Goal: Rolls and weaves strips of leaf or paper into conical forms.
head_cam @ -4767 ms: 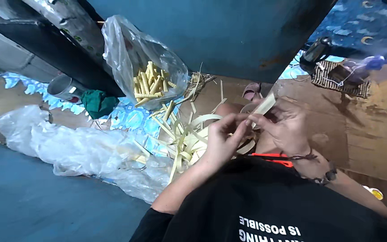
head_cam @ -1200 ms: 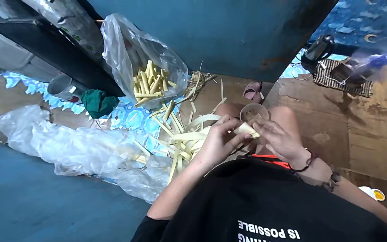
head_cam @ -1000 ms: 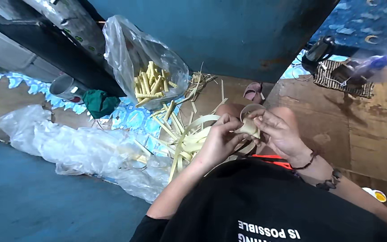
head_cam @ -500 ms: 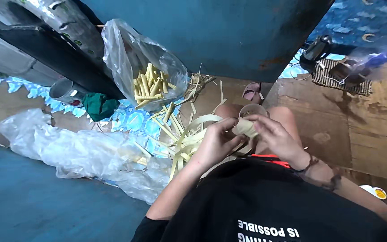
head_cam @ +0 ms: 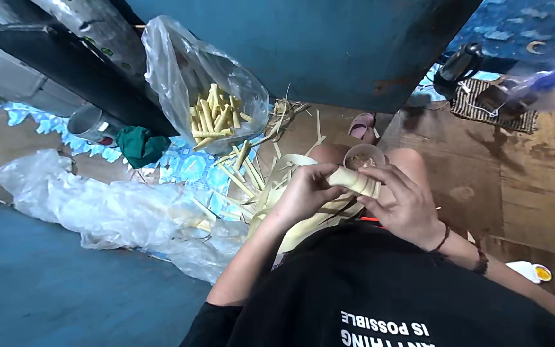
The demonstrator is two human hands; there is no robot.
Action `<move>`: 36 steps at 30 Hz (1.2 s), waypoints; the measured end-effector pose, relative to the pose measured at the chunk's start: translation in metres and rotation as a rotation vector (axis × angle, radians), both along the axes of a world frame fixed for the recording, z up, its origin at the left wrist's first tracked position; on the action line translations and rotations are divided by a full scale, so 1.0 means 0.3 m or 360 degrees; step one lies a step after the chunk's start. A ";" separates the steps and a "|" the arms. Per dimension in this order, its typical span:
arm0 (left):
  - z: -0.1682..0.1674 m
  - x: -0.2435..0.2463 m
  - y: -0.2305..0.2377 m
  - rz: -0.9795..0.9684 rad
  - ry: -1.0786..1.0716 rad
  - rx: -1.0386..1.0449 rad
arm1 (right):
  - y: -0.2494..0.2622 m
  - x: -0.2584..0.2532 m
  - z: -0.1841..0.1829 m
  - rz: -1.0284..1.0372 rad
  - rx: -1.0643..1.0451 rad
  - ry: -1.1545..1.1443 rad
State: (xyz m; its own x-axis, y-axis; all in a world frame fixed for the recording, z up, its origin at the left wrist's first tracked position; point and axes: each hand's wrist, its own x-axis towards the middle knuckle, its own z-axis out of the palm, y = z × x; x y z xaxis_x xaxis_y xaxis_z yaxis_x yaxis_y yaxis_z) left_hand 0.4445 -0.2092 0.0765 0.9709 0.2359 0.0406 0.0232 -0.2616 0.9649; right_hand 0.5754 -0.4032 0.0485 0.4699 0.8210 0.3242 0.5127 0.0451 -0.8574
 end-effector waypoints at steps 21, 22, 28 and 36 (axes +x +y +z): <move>-0.007 -0.009 0.028 -0.0064 -0.0033 0.0028 | -0.020 0.011 0.004 0.0114 -0.0113 0.1026; -0.008 -0.009 0.031 -0.0056 -0.0045 0.0019 | -0.021 0.010 -0.005 0.0071 -0.0085 0.0665; -0.005 -0.027 0.047 -0.0028 -0.0007 0.0024 | -0.013 0.011 0.007 0.0121 -0.0106 0.1034; 0.003 -0.038 0.066 0.0002 0.0011 0.0006 | -0.024 0.012 0.011 0.0005 -0.0159 0.1243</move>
